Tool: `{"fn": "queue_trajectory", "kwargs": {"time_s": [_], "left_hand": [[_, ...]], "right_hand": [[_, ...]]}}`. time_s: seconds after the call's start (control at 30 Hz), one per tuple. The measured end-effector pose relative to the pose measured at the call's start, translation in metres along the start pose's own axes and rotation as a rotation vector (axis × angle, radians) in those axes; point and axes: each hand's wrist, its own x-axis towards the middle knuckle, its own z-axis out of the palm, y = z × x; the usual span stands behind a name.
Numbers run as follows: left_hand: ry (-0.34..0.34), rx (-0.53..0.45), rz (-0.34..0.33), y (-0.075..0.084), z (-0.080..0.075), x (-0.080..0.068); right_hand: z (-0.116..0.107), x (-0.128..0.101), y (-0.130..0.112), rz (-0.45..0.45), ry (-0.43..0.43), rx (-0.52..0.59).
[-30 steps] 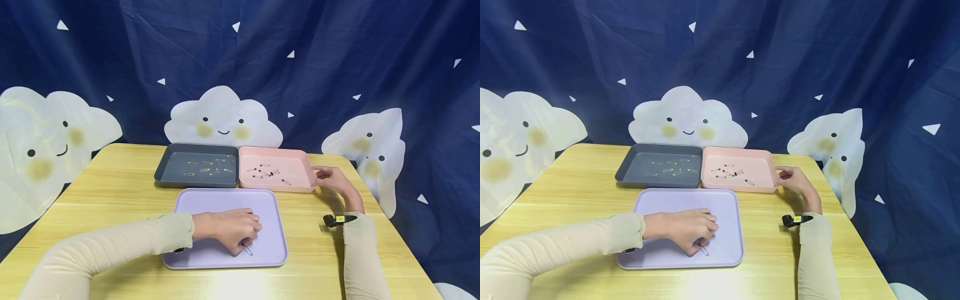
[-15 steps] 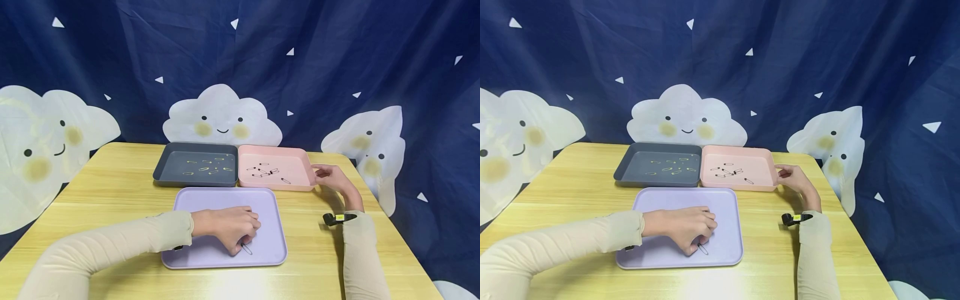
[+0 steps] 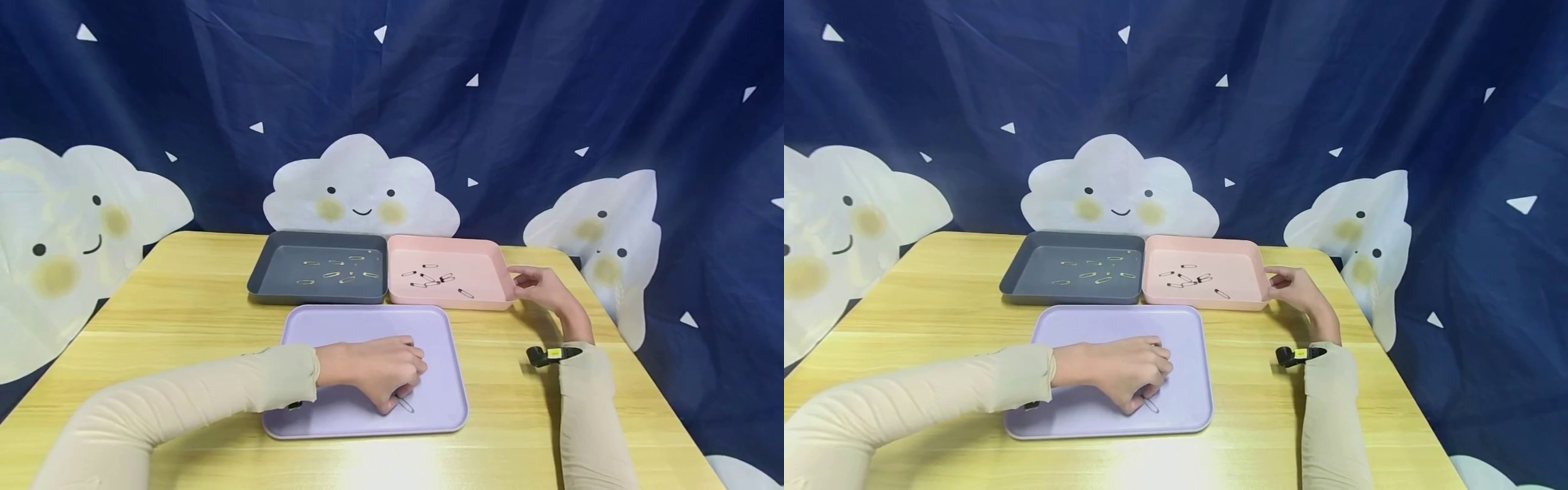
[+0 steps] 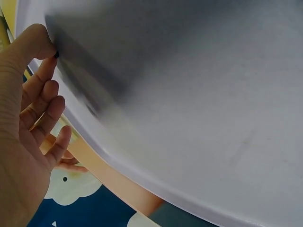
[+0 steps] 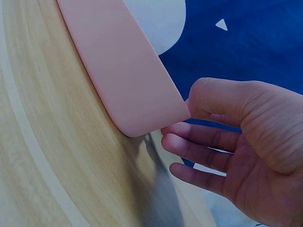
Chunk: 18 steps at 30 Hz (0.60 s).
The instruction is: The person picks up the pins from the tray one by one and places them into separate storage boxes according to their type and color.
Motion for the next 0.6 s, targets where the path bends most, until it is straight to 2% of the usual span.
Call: {"fn": "queue_trajectory", "kwargs": {"time_s": [0.33,0.6], "left_hand": [[0.025,-0.002,-0.024,-0.012,-0.004,0.003],[0.103,0.021,-0.066,-0.038,-0.02,0.011]], "right_hand": [[0.0,0.0,0.0,-0.005,-0.001,-0.009],[0.0,0.0,-0.001,0.005,-0.002,0.006]]}}
